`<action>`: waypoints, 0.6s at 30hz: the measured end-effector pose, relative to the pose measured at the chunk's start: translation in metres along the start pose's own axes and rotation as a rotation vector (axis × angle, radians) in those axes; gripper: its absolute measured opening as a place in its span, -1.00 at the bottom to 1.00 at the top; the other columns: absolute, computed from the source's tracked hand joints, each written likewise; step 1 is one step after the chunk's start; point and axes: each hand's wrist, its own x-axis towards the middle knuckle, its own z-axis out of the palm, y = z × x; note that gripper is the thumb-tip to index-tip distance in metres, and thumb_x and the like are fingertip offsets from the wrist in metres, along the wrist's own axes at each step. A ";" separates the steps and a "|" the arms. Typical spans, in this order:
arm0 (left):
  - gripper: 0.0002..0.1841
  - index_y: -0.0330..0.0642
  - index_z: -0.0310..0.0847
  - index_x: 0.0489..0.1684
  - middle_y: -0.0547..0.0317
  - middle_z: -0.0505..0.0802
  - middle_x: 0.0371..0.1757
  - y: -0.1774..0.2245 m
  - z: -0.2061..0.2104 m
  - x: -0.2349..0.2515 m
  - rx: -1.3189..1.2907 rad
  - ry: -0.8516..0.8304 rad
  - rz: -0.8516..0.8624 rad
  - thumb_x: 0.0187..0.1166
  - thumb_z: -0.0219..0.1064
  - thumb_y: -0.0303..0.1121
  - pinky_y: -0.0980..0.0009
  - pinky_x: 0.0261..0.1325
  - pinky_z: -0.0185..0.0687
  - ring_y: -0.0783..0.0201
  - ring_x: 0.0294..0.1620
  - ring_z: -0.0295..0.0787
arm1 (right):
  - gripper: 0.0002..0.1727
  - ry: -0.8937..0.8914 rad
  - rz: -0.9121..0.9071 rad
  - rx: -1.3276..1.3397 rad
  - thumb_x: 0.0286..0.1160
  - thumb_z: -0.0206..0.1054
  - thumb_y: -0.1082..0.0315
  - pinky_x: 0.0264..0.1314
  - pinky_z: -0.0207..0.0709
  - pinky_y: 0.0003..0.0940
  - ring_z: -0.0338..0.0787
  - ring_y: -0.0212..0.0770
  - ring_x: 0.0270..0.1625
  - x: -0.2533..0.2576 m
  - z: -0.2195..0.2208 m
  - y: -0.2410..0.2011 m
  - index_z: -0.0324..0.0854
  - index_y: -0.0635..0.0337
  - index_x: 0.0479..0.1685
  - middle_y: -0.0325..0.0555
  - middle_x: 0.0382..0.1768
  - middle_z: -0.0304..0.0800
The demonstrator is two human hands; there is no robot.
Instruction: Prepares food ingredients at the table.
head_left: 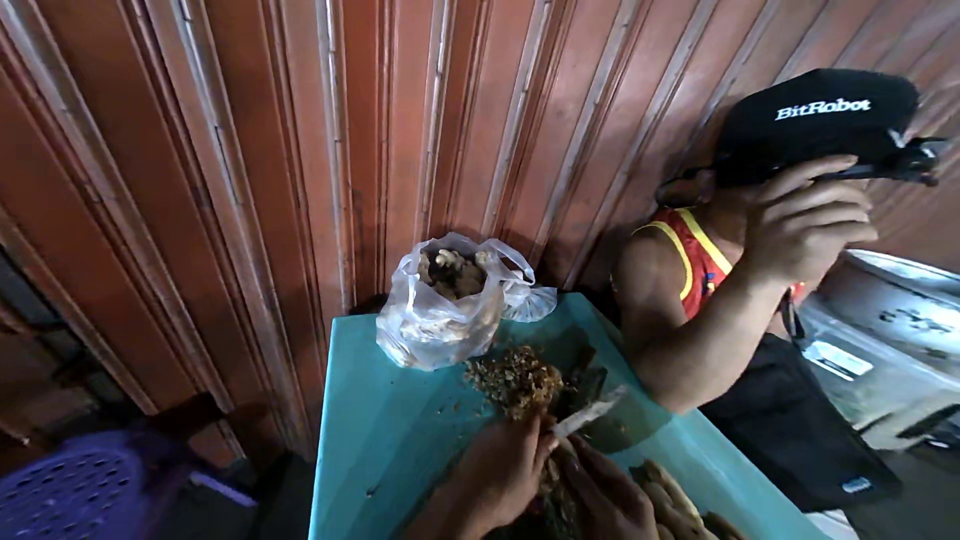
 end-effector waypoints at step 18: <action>-0.39 -0.02 0.01 0.92 -0.29 0.88 -0.05 0.021 -0.001 -0.010 0.148 0.039 -0.024 0.90 -0.02 -0.14 -0.26 0.18 0.66 -0.32 0.02 0.84 | -0.66 0.075 0.042 0.227 0.44 0.17 0.74 0.07 0.81 -0.34 0.88 -0.34 -0.12 0.002 0.004 -0.006 0.60 0.40 0.16 -0.19 -0.09 0.87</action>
